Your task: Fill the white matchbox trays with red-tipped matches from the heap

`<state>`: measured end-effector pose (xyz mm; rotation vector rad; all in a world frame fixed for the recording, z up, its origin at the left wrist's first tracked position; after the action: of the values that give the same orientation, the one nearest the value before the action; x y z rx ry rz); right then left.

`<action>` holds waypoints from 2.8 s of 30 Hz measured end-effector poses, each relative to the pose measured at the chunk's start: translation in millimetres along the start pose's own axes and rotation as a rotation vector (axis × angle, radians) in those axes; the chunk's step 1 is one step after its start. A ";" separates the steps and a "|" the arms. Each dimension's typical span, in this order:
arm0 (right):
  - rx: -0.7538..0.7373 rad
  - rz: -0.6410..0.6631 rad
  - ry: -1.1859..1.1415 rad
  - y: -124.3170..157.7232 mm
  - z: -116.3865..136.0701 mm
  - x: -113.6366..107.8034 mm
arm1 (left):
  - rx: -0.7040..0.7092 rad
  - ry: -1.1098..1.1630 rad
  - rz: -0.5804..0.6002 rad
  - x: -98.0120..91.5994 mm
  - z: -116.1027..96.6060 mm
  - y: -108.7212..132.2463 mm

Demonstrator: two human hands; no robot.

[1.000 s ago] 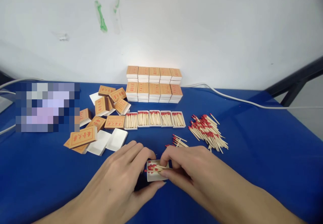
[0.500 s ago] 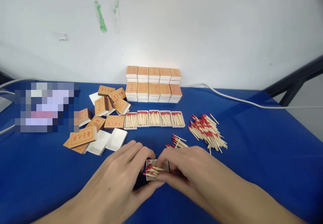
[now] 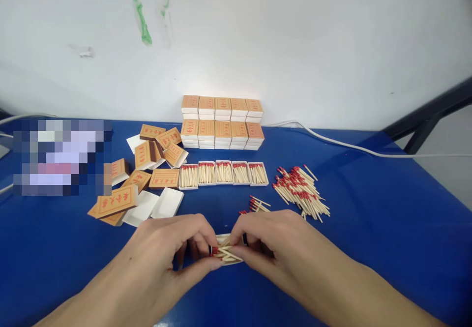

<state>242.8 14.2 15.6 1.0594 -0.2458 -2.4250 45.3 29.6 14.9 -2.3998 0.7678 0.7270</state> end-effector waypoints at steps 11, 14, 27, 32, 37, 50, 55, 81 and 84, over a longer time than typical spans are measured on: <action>0.052 0.068 -0.098 5.1 -3.3 -1.6 | 0.087 -0.036 -0.084 4.0 -1.5 1.7; 0.028 0.066 -0.078 4.6 -3.2 -1.7 | 0.069 -0.019 -0.067 5.0 -1.5 -0.1; -0.037 0.075 -0.054 0.8 -2.7 -5.2 | 0.008 0.029 0.000 5.7 8.9 4.2; -0.058 0.063 -0.046 0.8 -2.6 -5.1 | -0.012 -0.024 -0.026 5.4 8.0 2.7; -0.103 0.002 0.022 -4.5 -4.3 -0.8 | 0.007 -0.068 -0.041 10.8 10.5 6.2; -0.080 -0.091 0.035 -7.4 -6.2 4.5 | -0.073 -0.103 0.082 19.3 13.6 11.7; 0.050 -0.216 0.065 -10.4 -11.0 -25.3 | -0.103 -0.132 0.105 19.4 14.5 17.4; -0.045 -0.170 0.373 -5.1 -23.5 -31.9 | -0.033 -0.207 0.099 15.6 10.4 12.2; -0.065 -0.191 0.379 -5.4 -22.9 -30.6 | -0.028 -0.218 0.085 15.5 10.4 10.8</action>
<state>275.5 34.6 17.7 1.5418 0.0634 -2.3128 45.8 22.6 -5.5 -2.2758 0.7760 1.0202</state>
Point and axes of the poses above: each hand's wrist, its own y-axis away from the middle knuckle, its own x-axis out of the palm, z = x × y, the point moved 5 cm from there along -y, towards the middle knuckle, and after that the axes turned 12 degrees about x, right-handed, at the moved point
